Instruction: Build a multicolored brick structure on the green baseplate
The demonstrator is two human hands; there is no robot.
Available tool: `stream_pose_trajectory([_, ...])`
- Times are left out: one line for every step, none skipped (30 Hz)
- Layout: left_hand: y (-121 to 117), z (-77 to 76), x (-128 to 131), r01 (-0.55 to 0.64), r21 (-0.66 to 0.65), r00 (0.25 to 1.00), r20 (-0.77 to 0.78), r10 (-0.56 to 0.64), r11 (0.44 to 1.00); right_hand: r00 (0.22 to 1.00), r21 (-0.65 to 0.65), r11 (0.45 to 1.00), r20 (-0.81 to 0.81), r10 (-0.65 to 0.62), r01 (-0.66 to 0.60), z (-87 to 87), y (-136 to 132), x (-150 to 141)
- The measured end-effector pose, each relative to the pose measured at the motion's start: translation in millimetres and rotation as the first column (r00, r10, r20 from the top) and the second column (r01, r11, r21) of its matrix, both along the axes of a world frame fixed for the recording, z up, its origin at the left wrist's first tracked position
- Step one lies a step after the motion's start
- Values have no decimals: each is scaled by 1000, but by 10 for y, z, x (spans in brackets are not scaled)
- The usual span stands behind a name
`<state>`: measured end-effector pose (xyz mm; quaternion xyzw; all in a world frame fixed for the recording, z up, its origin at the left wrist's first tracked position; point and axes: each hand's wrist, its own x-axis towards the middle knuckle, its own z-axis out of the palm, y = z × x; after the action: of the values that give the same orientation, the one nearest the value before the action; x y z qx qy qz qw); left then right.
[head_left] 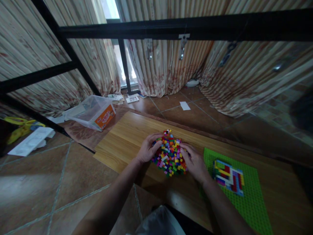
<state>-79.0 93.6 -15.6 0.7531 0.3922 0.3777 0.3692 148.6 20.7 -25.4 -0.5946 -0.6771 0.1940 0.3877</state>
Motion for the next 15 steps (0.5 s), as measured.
stream_pose_trajectory([-22, -15, 4, -26, -12, 999, 31, 26, 1000, 1000, 22, 999, -2, -27, 27, 19, 18, -12])
stream_pose_trajectory([-39, -29, 7, -50, -24, 997, 57, 52, 998, 999, 45, 998, 2, -48, 48, 38, 50, -37])
stream_pose_trajectory([-50, -41, 9, -73, -36, 994, 79, 76, 997, 998, 66, 996, 14, -58, 57, 54, 95, -74])
stream_pose_trajectory([-57, -50, 9, -91, -48, 991, 98, 95, 995, 998, 82, 995, 35, -57, 54, 68, 150, -124])
stream_pose_trajectory([-61, -57, 8, -101, -62, 988, 114, 108, 993, 997, 89, 995, 63, -46, 40, 79, 213, -185])
stream_pose_trajectory([-61, -62, 7, -104, -75, 985, 127, 113, 992, 995, 91, 996, 96, -32, 23, 85, 278, -253])
stream_pose_trajectory([-61, -64, 5, -103, -86, 984, 138, 114, 991, 991, 90, 996, 130, -18, 6, 89, 341, -323])
stream_pose_trajectory([-59, -65, 4, -98, -94, 983, 148, 111, 991, 987, 88, 996, 158, -3, -11, 89, 397, -390])
stream_pose_trajectory([-58, -64, 3, -93, -101, 982, 155, 108, 991, 983, 83, 996, 181, 9, -24, 88, 442, -449])
stream_pose_trajectory([-58, -64, 2, -90, -109, 982, 159, 107, 990, 981, 75, 997, 194, 16, -31, 87, 474, -497])
stream_pose_trajectory([-58, -64, 2, -91, -116, 981, 161, 109, 989, 981, 69, 997, 195, 16, -30, 89, 492, -530])
stream_pose_trajectory([-58, -64, 2, -93, -124, 980, 163, 113, 988, 984, 62, 998, 180, 10, -21, 95, 494, -549])
stream_pose_trajectory([-58, -65, 2, -95, -132, 979, 165, 116, 987, 990, 54, 999, 144, 0, -7, 106, 482, -555])
stream_pose_trajectory([-58, -67, 1, -98, -138, 978, 169, 121, 986, 997, 40, 999, 81, -15, 12, 124, 456, -549])
stream_pose_trajectory([-57, -69, 1, -103, -142, 977, 172, 127, 984, 999, 12, 999, -14, -31, 32, 149, 419, -536])
